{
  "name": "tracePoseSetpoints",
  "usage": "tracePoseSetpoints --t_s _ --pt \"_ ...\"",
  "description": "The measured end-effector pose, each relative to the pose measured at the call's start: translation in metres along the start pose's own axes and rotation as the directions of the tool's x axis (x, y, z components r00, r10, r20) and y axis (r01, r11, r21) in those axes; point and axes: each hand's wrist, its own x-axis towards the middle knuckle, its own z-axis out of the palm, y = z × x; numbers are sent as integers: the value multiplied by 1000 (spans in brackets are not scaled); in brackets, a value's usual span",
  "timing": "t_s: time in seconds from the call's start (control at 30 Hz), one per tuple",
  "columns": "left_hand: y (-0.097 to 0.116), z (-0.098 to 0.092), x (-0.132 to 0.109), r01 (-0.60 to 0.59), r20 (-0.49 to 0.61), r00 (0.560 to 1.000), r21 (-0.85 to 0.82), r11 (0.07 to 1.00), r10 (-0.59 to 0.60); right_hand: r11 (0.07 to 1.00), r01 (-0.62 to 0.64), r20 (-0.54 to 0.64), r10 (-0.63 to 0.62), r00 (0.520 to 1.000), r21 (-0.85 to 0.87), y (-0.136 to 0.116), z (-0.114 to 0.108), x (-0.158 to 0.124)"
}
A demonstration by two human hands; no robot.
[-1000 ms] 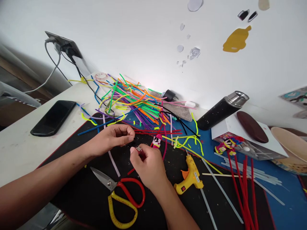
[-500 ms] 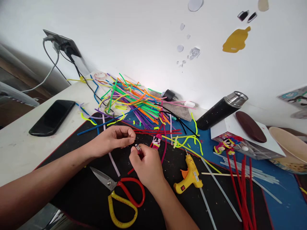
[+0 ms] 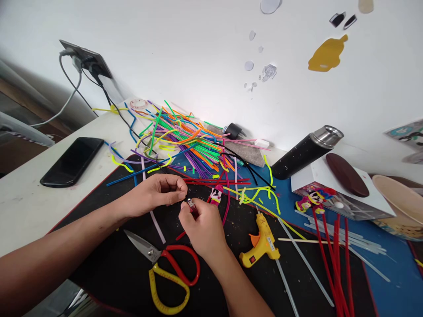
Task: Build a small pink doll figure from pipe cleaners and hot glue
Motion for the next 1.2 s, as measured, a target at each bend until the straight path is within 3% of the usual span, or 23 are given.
tracePoseSetpoints --t_s 0.7,0.93,1.2 --pt "-4 -4 -1 -15 53 999 7 1000 14 1000 -3 6 3 1000 -3 -1 -6 1" --pt "-4 -6 -1 93 73 993 -68 993 -88 998 41 2 -40 999 -53 2 -6 1" --pt "-4 -5 0 127 84 989 -62 990 -122 996 43 14 -42 999 -81 1 -4 1"
